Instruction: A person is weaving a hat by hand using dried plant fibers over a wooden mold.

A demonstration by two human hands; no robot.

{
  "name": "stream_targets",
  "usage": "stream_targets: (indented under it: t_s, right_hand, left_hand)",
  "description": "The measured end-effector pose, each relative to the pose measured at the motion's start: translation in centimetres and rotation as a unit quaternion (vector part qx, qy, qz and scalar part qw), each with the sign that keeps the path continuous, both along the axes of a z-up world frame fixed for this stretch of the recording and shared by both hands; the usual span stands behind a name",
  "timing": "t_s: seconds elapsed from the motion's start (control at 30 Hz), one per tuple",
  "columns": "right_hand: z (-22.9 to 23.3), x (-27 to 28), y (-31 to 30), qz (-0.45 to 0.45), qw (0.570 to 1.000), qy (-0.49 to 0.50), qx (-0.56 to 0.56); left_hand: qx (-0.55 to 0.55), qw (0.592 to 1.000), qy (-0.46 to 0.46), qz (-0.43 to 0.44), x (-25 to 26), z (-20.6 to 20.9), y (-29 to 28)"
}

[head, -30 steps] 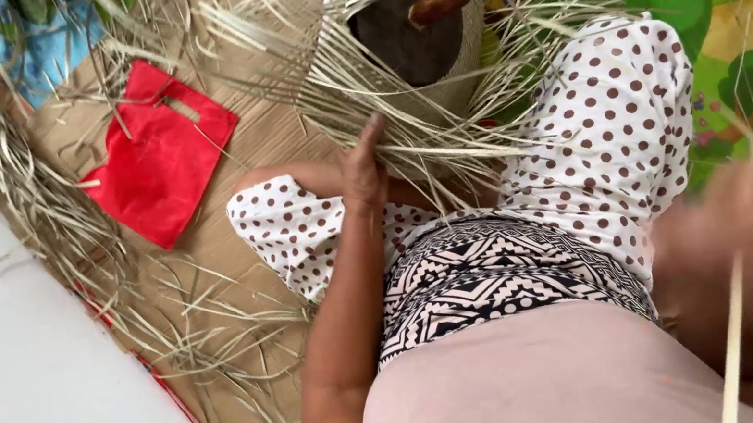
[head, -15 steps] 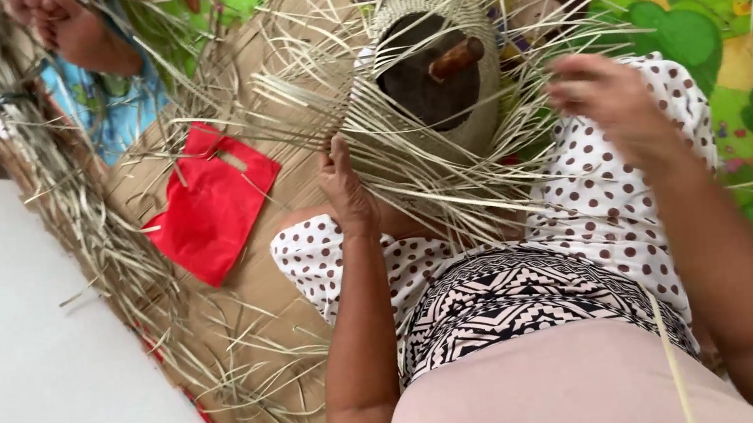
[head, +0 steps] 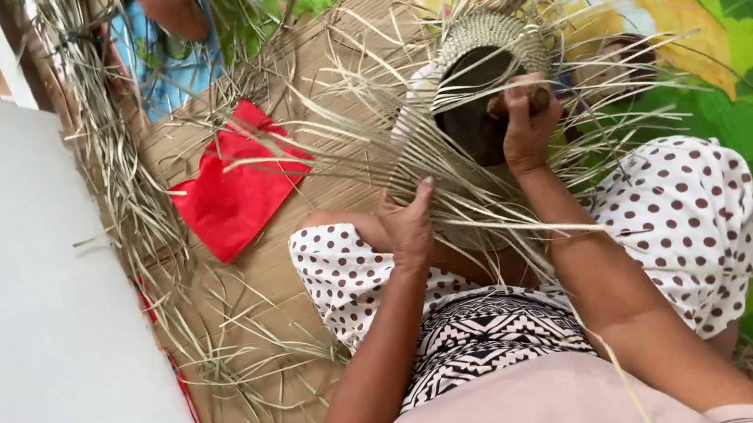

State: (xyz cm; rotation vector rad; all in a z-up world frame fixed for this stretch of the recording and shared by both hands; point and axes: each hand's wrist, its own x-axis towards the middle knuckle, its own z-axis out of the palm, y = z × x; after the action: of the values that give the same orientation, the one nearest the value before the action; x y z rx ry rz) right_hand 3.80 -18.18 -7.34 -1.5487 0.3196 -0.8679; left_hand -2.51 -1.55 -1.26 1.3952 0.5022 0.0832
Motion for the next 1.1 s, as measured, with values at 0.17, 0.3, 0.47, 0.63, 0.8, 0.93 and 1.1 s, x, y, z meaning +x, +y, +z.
stream_targets:
  t_s: [0.17,0.3,0.47,0.63,0.8,0.93,1.1]
  right_hand:
    - [1.8,-1.1,-1.2,0.002,1.000,0.011,-0.012]
    - [3.1,-5.2,-3.4,0.135,0.982,0.103,-0.077]
    - [8.4,-6.4,-5.1,0.040,0.847,0.034,-0.529]
    - [9.8,-1.7,-3.2,0.081,0.702,0.157,-0.690]
    - [13.2,-4.6,1.4,0.112,0.692,0.145,-0.698]
    - [12.4,-9.2,5.0,0.181,0.665,0.099,-0.717]
    - [11.7,-9.6,3.9,0.346,0.701,0.093,-0.617]
  left_hand:
    - [-0.002,1.000,-0.009,0.022,-0.8,-3.3,-0.9]
    - [-0.017,1.000,0.008,0.011,-1.9,-0.7,-0.7]
    - [-0.051,0.998,-0.017,-0.018,-2.3,-4.5,-2.5]
    - [-0.430,0.894,0.099,-0.081,-1.1,-6.5,2.2]
    - [0.048,0.973,0.099,-0.204,5.1,5.2,3.3]
    - [0.156,0.924,0.166,-0.307,10.6,8.3,1.9]
    - [0.247,0.876,0.226,-0.347,13.0,7.2,0.3]
